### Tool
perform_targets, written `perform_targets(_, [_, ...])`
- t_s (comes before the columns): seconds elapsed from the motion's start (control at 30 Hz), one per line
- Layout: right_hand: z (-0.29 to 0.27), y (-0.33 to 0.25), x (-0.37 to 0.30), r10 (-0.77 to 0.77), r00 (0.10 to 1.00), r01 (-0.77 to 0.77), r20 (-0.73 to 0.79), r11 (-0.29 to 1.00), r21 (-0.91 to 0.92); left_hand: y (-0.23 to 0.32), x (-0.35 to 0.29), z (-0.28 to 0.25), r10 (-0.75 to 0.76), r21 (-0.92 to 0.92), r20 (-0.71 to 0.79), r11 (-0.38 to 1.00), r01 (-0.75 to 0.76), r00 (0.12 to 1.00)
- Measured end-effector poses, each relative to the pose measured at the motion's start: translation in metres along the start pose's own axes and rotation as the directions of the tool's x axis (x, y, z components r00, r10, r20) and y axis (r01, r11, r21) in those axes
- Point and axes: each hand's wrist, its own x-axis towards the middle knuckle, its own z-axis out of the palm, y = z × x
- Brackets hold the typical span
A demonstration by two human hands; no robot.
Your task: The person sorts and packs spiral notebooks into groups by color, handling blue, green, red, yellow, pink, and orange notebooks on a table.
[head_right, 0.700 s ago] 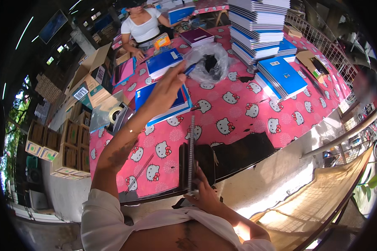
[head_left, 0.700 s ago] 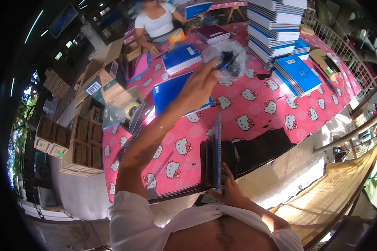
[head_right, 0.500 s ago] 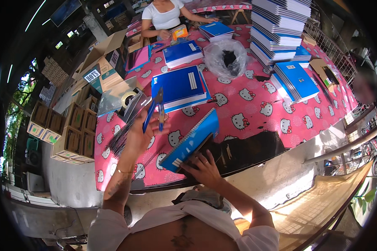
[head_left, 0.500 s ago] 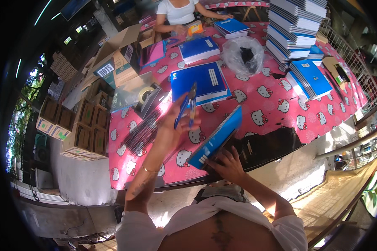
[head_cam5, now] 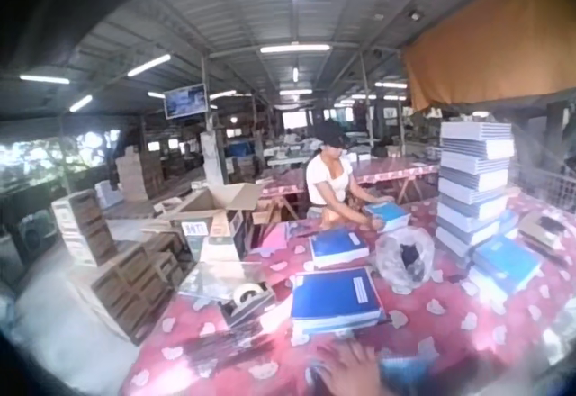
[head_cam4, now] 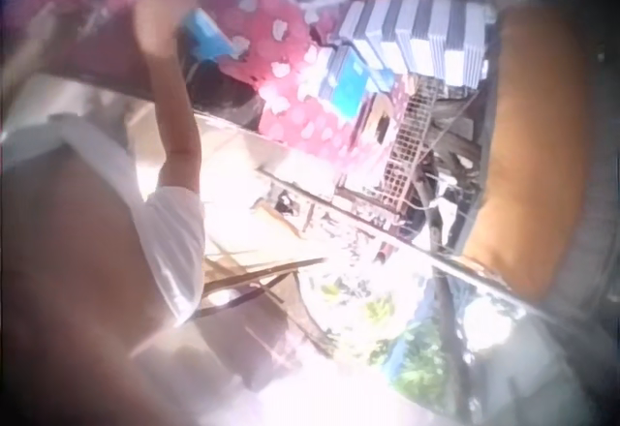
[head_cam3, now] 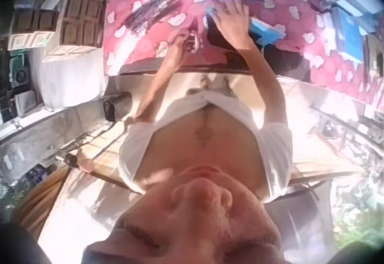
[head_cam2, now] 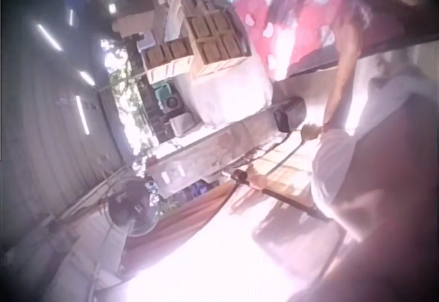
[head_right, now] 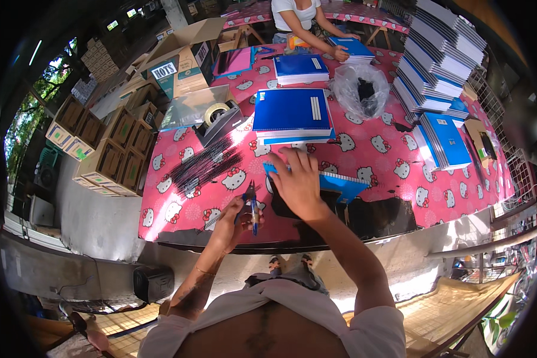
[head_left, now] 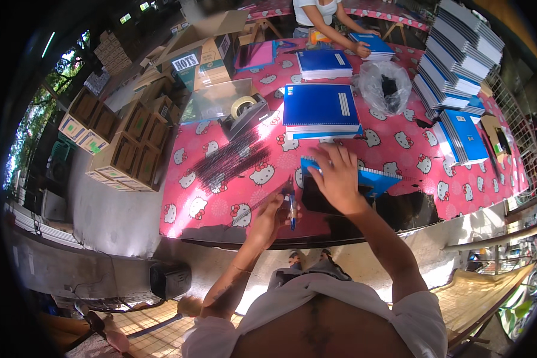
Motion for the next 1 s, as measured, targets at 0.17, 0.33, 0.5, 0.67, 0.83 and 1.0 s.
perform_targets(0.17, [0.009,0.026,0.005,0.014,0.968,-0.052,0.25,0.988,0.148,0.014,0.016,0.024,0.022,-0.046,0.045,0.999,-0.02,0.999])
perform_targets(0.33, [0.011,0.02,0.001,0.077,0.963,-0.137,0.26,0.965,0.222,0.028,0.023,0.037,-0.014,-0.091,0.087,0.996,0.021,0.996])
perform_targets(0.5, [0.013,0.02,-0.001,0.084,0.968,-0.132,0.238,0.971,0.197,0.032,0.03,0.035,-0.048,-0.155,0.083,0.986,0.061,0.995])
perform_targets(0.67, [0.013,0.019,-0.001,0.089,0.967,-0.139,0.237,0.969,0.204,0.037,0.037,0.029,-0.086,-0.164,0.061,0.982,0.095,0.994])
perform_targets(0.83, [0.001,0.022,0.003,0.052,0.969,-0.093,0.242,0.982,0.164,0.047,0.031,0.037,0.573,0.93,0.356,-0.143,-0.338,0.738])
perform_targets(1.0, [-0.048,0.079,-0.009,0.21,0.887,-0.242,0.411,0.97,0.027,0.007,0.045,-0.029,0.391,0.816,0.256,0.403,-0.414,0.884])
